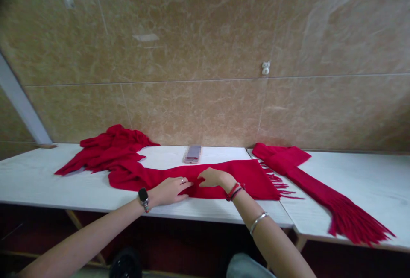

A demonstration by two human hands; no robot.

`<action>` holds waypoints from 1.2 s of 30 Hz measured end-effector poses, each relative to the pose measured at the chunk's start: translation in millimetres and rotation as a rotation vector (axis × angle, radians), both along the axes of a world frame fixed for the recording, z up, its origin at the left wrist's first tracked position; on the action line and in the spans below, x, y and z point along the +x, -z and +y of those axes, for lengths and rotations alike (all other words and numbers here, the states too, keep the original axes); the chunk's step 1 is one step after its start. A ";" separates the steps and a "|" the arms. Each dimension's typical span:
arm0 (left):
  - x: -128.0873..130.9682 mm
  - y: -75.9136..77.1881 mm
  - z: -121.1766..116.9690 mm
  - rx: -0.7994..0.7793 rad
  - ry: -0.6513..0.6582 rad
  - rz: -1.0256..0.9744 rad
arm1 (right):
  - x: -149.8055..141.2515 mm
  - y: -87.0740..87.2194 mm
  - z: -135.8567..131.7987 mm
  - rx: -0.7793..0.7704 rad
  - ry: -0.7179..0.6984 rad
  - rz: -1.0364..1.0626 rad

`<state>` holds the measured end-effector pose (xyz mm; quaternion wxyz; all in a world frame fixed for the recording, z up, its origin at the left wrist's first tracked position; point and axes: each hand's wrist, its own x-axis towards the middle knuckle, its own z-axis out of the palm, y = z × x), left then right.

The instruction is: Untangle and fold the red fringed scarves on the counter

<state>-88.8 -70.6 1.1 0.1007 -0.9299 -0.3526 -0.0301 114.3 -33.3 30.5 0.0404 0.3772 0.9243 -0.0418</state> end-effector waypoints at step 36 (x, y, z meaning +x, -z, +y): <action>1.3 21.1 16.2 0.144 0.069 -0.212 | 6.3 53.0 -34.4 0.673 -0.023 0.282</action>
